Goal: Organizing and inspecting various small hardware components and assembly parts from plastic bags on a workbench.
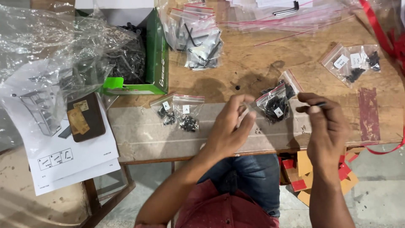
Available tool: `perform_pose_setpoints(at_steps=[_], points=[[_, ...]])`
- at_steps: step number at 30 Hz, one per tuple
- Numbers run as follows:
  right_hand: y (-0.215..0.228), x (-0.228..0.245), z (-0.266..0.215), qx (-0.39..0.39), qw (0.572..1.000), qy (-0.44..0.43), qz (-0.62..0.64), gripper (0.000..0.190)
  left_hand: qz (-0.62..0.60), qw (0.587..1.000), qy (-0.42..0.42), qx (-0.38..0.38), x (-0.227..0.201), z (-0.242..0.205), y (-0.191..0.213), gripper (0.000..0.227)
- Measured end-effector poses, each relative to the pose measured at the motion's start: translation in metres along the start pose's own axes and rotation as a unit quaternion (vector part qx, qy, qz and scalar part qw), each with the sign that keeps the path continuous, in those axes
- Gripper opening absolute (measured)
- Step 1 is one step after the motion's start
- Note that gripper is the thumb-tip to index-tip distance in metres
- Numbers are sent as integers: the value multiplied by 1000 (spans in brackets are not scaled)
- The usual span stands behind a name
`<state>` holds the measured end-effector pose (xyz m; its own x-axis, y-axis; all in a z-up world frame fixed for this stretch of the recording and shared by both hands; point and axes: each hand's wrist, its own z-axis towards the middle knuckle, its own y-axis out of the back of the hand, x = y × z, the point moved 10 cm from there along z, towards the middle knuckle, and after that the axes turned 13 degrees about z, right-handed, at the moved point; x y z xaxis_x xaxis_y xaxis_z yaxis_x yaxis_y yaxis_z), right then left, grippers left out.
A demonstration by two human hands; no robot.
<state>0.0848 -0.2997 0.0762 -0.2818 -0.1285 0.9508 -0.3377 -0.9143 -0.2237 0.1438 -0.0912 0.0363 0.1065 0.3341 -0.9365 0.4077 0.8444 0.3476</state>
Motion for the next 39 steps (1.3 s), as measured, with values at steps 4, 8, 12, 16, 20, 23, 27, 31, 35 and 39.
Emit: perform_pose_setpoints(at_steps=[4, 8, 12, 16, 20, 23, 27, 31, 35, 39], points=[[-4, -18, -3, 34, 996, -19, -76, 14, 55, 995, -78, 1, -10, 23, -9, 39], [-4, -33, -5, 59, 990, -40, -119, 17, 132, 983, -124, -19, -3, 37, -12, 32], [2, -44, -3, 61, 992, -63, -87, 16, 80, 991, -105, 22, 11, 50, -23, 28], [8, -55, -5, 59, 992, -74, 78, 14, 133, 986, -70, 69, 13, 55, -38, 33], [13, -52, -4, 31, 985, -79, 150, 14, 159, 974, -152, 47, -6, 54, -37, 66], [11, -25, 5, 38, 999, -26, -6, 15, 137, 971, -195, 33, -11, 52, -37, 67], [-14, 34, 22, 89, 927, 147, -334, 28, 106, 974, -198, 29, -12, 51, -33, 59], [-60, 54, 34, 216, 806, 213, -509, 48, 118, 978, -165, 42, -4, 52, -36, 56], [-88, 36, 28, 348, 693, 200, -599, 62, 73, 973, -217, -6, -13, 47, -25, 49], [-97, 28, 28, 385, 670, 162, -614, 69, 85, 975, -206, 6, -10, 48, -29, 49]])
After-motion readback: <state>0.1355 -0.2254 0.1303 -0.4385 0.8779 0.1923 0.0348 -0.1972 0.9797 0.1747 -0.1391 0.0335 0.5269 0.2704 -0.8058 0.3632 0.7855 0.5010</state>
